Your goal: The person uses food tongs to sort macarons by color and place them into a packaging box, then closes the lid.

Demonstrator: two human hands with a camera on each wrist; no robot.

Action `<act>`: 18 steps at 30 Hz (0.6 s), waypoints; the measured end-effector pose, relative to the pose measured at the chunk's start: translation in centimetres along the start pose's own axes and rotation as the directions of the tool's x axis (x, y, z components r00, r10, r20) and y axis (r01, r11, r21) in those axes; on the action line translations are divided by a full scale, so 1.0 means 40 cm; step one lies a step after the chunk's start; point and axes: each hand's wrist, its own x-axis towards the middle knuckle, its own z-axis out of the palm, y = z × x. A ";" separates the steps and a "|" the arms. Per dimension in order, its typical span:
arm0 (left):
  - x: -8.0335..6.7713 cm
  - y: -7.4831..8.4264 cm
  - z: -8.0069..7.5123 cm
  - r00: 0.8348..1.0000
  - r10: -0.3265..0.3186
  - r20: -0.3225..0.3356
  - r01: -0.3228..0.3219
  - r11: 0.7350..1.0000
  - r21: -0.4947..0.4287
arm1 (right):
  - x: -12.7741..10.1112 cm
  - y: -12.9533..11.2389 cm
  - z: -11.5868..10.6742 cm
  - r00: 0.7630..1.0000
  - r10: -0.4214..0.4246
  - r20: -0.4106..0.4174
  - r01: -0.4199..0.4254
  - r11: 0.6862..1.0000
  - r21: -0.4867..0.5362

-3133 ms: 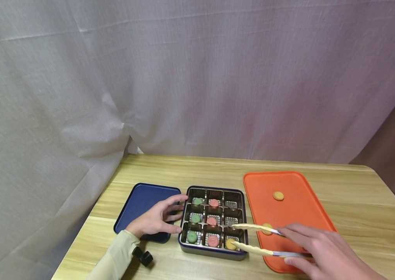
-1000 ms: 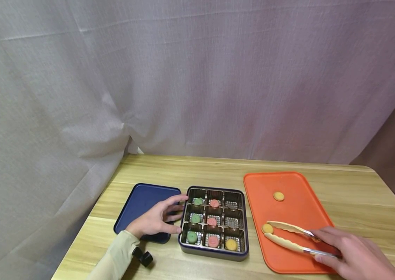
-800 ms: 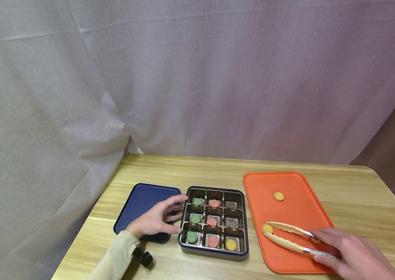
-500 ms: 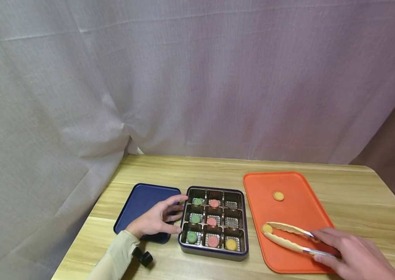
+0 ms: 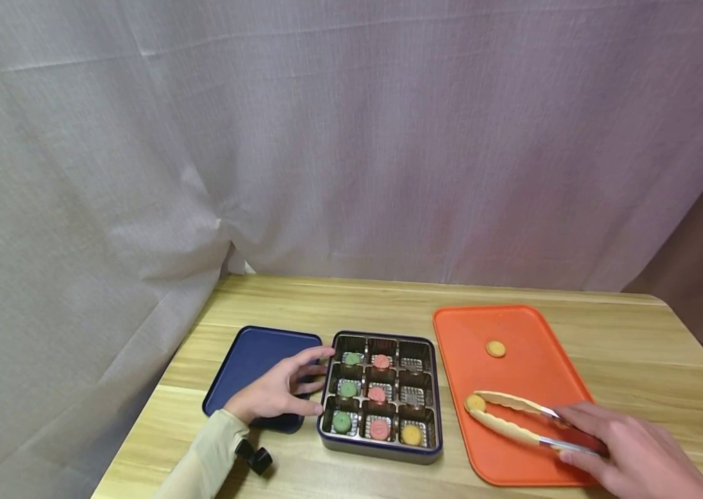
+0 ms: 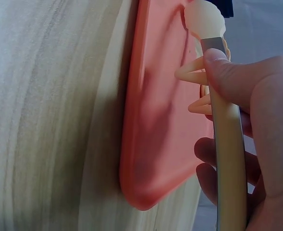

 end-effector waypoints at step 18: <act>0.000 0.002 0.000 1.000 -0.002 0.002 0.002 1.000 -0.002 | -0.002 -0.010 -0.025 0.944 -0.130 -0.302 0.158 0.985 0.072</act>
